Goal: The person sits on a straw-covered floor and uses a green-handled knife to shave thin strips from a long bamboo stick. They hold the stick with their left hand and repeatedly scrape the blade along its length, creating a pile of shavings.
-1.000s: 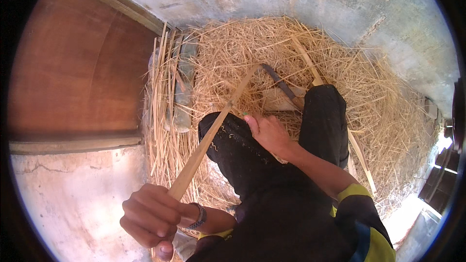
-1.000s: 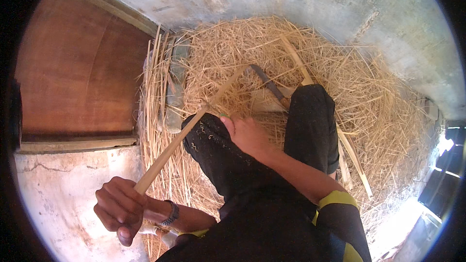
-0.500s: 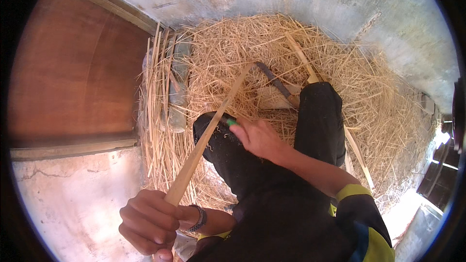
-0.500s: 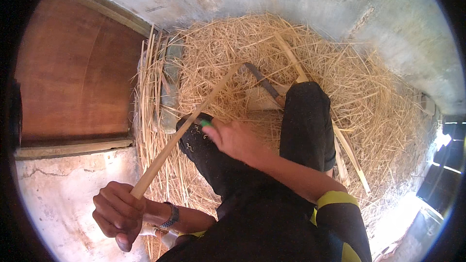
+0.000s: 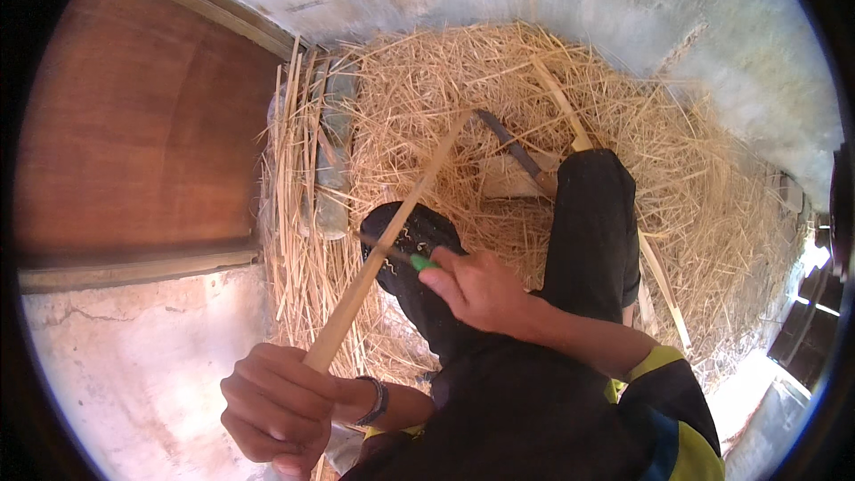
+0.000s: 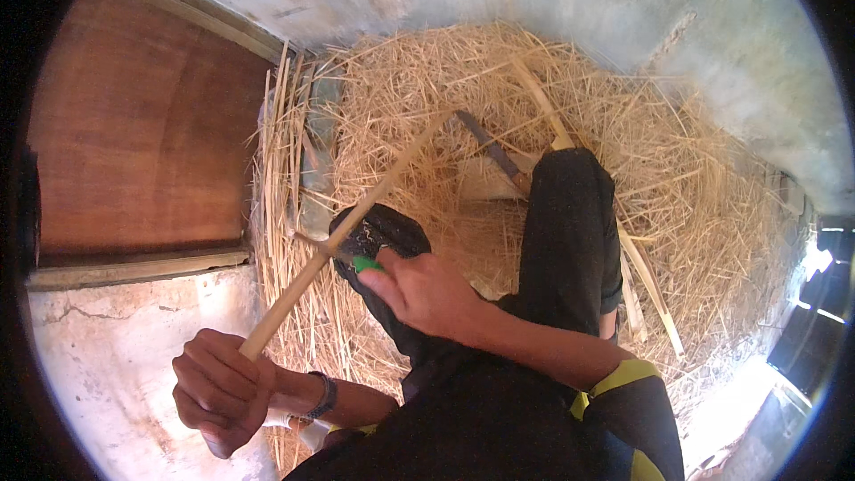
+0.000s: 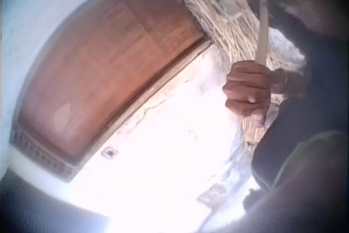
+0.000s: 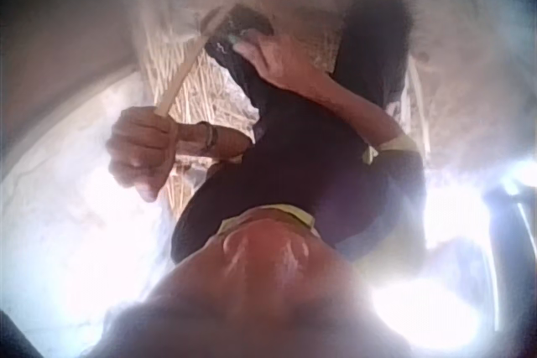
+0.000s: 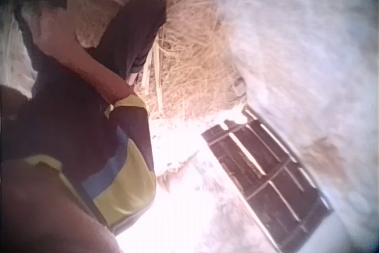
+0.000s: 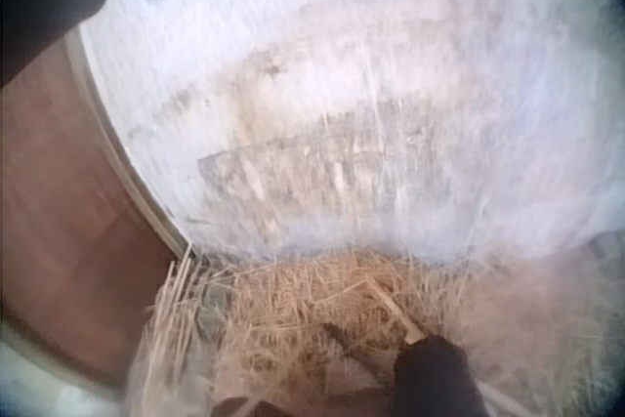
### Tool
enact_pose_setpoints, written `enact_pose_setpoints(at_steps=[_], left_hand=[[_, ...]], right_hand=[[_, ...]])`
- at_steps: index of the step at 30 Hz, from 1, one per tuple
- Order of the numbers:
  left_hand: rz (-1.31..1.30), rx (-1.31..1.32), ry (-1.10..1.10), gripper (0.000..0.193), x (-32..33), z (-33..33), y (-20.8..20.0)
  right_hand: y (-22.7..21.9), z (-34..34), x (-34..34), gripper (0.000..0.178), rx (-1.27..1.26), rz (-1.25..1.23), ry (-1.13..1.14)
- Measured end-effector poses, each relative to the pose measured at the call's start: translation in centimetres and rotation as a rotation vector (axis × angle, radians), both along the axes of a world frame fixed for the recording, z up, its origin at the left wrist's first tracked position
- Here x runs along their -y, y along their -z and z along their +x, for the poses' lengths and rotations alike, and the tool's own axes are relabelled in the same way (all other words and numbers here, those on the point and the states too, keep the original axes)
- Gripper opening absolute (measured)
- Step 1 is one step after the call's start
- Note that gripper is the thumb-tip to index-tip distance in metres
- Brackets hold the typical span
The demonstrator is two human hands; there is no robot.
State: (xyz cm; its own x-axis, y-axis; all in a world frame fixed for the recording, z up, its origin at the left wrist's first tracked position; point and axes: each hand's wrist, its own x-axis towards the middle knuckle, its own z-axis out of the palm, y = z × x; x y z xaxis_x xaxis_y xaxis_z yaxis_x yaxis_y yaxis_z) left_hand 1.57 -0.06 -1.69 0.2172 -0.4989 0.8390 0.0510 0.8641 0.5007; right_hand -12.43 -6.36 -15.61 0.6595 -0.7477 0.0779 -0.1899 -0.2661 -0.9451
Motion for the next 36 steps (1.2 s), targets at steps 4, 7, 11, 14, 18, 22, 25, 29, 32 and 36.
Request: enact_pose_setpoints(at_steps=[4, 7, 11, 14, 18, 22, 25, 29, 32, 36], left_hand=[[0.020, 0.015, -0.022, 0.039, -0.1, -0.1, 0.0], [-0.006, -0.033, -0.185, 0.039, -0.4, 0.0, 0.2], [0.037, -0.019, -0.168, 0.039, -0.2, 0.6, -0.1], [0.042, -0.006, -0.231, 0.039, -0.5, 0.2, 0.0], [0.032, -0.002, -0.166, 0.038, -0.5, 0.1, 0.0], [0.063, 0.020, -0.174, 0.038, -0.2, -0.4, -0.3], [0.068, 0.037, -0.191, 0.037, 0.0, -0.1, -0.6], [0.071, 0.036, -0.191, 0.036, -0.6, -0.1, -0.3], [0.059, 0.008, -0.183, 0.035, -0.1, -0.2, -0.3], [0.066, 0.023, -0.233, 0.035, -0.8, 0.2, -0.2]], right_hand=[[4.0, 1.3, -0.4, 0.038, -0.016, -0.081, 0.178], [1.9, 1.0, 0.0, 0.038, -0.147, -0.031, 0.138], [0.7, 1.1, 0.2, 0.040, -0.217, 0.003, 0.007], [3.7, 1.2, 1.6, 0.044, -0.354, 0.061, 0.132], [1.7, 0.9, 1.7, 0.045, -0.316, -0.052, 0.093], [4.1, 1.8, 1.4, 0.049, -0.219, -0.069, 0.160], [6.4, 1.9, 4.0, 0.046, -0.338, -0.045, 0.225], [1.7, 1.8, 1.8, 0.046, -0.124, -0.074, 0.000], [6.6, 2.5, 2.6, 0.038, -0.086, -0.207, 0.232], [7.1, 1.7, 4.6, 0.041, -0.385, -0.074, 0.259]])
